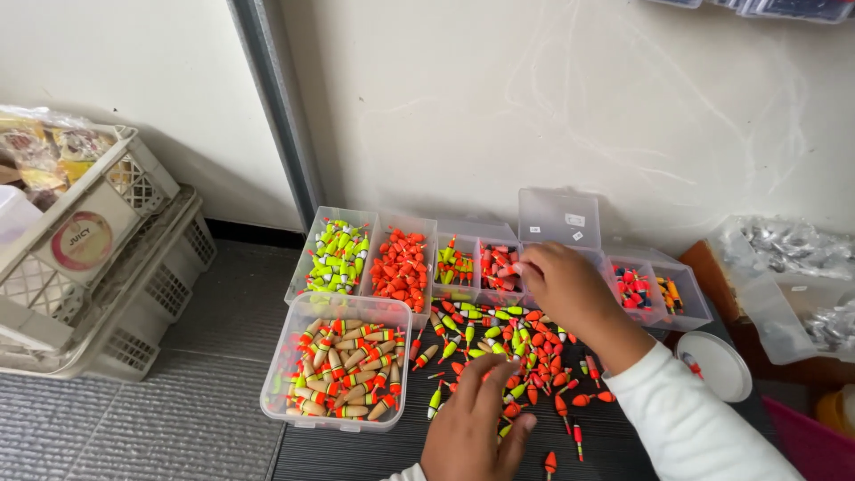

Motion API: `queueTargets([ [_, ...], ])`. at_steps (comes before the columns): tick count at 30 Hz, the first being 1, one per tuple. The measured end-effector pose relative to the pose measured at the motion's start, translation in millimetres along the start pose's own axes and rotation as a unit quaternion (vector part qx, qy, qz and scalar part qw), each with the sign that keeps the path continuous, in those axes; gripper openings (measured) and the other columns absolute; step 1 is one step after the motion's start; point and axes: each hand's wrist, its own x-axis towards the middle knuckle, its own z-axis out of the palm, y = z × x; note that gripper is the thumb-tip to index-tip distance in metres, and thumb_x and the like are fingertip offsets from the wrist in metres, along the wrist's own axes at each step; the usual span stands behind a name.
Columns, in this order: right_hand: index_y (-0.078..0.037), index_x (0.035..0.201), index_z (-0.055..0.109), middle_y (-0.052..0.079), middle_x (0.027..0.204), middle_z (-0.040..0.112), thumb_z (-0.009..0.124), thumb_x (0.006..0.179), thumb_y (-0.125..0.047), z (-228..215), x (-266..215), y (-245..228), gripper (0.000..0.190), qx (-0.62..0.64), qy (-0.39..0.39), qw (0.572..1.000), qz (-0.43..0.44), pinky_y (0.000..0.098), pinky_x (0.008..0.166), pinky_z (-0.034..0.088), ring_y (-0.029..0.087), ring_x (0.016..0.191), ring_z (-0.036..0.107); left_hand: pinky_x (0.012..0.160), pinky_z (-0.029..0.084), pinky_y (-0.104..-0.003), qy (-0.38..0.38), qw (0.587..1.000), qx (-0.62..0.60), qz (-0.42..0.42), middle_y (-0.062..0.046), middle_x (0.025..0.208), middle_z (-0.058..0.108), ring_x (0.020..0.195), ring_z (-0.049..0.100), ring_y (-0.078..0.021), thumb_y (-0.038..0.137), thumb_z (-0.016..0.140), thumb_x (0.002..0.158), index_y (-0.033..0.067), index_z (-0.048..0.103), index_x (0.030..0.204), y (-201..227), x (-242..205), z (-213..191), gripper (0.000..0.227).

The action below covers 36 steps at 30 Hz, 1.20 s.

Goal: Assembling fishing floats by manually inserting stems into float bodies.

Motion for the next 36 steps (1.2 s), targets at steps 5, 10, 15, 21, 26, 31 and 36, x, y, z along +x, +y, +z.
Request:
queueTargets([
  [5, -0.017, 0.083, 0.057, 0.003, 0.081, 0.056, 0.049, 0.1, -0.027, 33, 28, 10, 0.021, -0.146, -0.053, 0.987, -0.043, 0.0456, 0.061, 0.043, 0.027, 0.081, 0.057, 0.055, 0.051, -0.05, -0.051, 0.997, 0.033, 0.055, -0.01, 0.139, 0.052, 0.082, 0.066, -0.0369, 0.033, 0.063, 0.09, 0.0159, 0.056, 0.134, -2, -9, 8, 0.048],
  [10, -0.02, 0.088, 0.06, 0.003, 0.086, 0.057, 0.05, 0.098, -0.022, 36, 45, 13, 0.015, -0.212, -0.084, 0.973, -0.03, 0.0462, 0.066, 0.047, 0.03, 0.093, 0.057, 0.053, 0.053, -0.051, -0.059, 0.992, 0.022, 0.109, -0.015, 0.137, 0.053, 0.087, 0.066, -0.0385, 0.028, 0.065, 0.089, 0.0145, 0.057, 0.133, -3, -10, 8, 0.047],
  [15, -0.014, 0.092, 0.073, 0.007, 0.084, 0.063, 0.066, 0.092, -0.025, 35, 24, -24, 0.013, -0.116, 0.035, 0.976, -0.18, 0.0475, 0.072, 0.049, 0.032, 0.083, 0.061, 0.065, 0.057, -0.044, -0.049, 0.977, -0.035, 0.205, -0.016, 0.138, 0.056, 0.109, 0.068, -0.0325, 0.023, 0.059, 0.104, 0.0117, 0.059, 0.132, -9, -15, 10, 0.03],
  [21, -0.027, 0.117, 0.07, -0.003, 0.064, 0.058, 0.063, 0.088, -0.014, 84, -6, -60, 0.032, -0.242, -0.093, 0.891, -0.372, 0.0449, 0.033, 0.041, 0.025, 0.062, 0.062, 0.101, 0.056, -0.046, -0.195, 0.93, -0.081, 0.3, -0.004, 0.16, 0.044, 0.11, 0.067, -0.0327, 0.021, 0.038, 0.119, 0.018, 0.049, 0.147, -28, -25, 13, 0.03],
  [26, -0.026, 0.109, 0.067, 0.0, 0.063, 0.06, 0.06, 0.083, -0.007, 106, 2, -52, 0.034, -0.256, -0.132, 0.894, -0.344, 0.0475, 0.038, 0.043, 0.029, 0.056, 0.062, 0.105, 0.052, -0.04, -0.275, 0.922, -0.144, 0.231, -0.003, 0.15, 0.052, 0.113, 0.065, -0.0298, 0.034, 0.034, 0.116, 0.0264, 0.044, 0.149, -27, -22, 1, 0.036],
  [31, -0.018, 0.083, 0.065, 0.0, 0.055, 0.057, 0.06, 0.098, -0.02, 85, -12, -47, 0.016, -0.256, -0.051, 0.901, -0.346, 0.0465, 0.037, 0.043, 0.027, 0.054, 0.063, 0.101, 0.053, -0.044, -0.317, 0.914, -0.163, 0.192, -0.014, 0.122, 0.065, 0.109, 0.068, -0.0369, 0.043, 0.031, 0.112, 0.0273, 0.044, 0.148, -21, -22, -7, 0.041],
  [36, -0.011, 0.095, 0.064, 0.003, 0.091, 0.064, 0.054, 0.098, -0.023, 26, -66, -25, 0.016, -0.049, -0.026, 0.961, -0.271, 0.0395, 0.076, 0.05, 0.025, 0.087, 0.062, 0.071, 0.055, -0.037, 0.081, 0.958, -0.125, 0.244, -0.011, 0.103, 0.067, 0.082, 0.069, -0.0248, 0.02, 0.054, 0.112, 0.0095, 0.065, 0.117, 8, -23, -6, 0.016],
])
